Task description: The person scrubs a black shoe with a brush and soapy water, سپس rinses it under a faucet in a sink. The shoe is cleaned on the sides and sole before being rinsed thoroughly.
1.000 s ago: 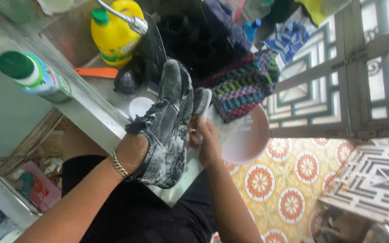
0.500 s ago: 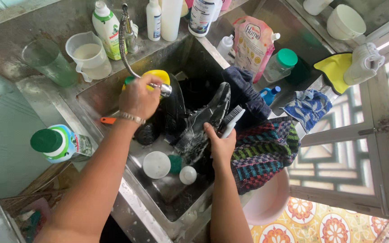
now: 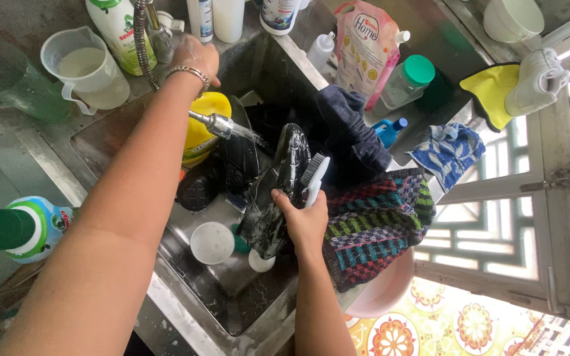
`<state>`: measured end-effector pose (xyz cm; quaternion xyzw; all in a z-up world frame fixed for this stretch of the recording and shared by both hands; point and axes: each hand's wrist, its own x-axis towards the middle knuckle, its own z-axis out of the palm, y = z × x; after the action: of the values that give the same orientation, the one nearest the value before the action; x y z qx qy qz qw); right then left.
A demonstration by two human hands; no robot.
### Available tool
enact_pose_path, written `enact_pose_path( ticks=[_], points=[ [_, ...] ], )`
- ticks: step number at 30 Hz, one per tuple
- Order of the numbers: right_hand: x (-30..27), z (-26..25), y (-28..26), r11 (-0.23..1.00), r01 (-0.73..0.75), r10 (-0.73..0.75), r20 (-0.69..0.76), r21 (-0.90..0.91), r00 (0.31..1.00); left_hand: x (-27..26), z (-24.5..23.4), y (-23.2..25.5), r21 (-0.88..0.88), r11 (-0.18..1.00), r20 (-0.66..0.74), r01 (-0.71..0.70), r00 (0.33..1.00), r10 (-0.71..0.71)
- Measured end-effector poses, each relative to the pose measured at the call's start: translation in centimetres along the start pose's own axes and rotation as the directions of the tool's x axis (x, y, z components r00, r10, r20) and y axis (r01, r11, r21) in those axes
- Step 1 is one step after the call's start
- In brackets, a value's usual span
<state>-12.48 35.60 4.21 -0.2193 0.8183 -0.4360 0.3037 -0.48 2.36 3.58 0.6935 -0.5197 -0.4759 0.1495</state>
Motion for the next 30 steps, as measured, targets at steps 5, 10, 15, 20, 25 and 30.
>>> enact_pose_path(
  ticks=[5,10,15,20,25,30],
  points=[
    [0.1,0.1,0.4,0.999,0.001,0.000,0.007,-0.040,1.000,-5.9,3.4,-4.6,0.276,0.747,-0.383,-0.605,0.644,0.662],
    [0.3,0.0,0.6,0.997,-0.008,0.009,0.016,-0.080,1.000,-9.0,10.6,-12.0,-0.502,0.865,-0.403,-0.026,0.891,-0.207],
    [0.3,0.1,1.1,0.999,0.006,-0.004,0.056,-0.038,0.998,-5.0,13.1,-14.4,-0.739,0.657,-0.415,-0.147,0.868,-0.272],
    [0.5,0.0,1.0,0.995,-0.032,0.039,0.079,-0.091,0.996,-3.2,11.5,-13.4,-0.734,0.671,-0.345,-0.106,0.909,-0.234],
    [0.1,-0.1,0.6,0.998,-0.051,0.056,0.146,-0.038,0.988,-4.4,11.0,-15.2,-0.856,0.484,-0.228,-0.180,0.973,-0.041],
    [-0.1,0.1,0.8,0.994,-0.050,0.068,0.185,-0.099,0.980,-10.4,10.4,-16.7,-0.940,0.266,-0.179,-0.213,0.973,0.148]
  ],
)
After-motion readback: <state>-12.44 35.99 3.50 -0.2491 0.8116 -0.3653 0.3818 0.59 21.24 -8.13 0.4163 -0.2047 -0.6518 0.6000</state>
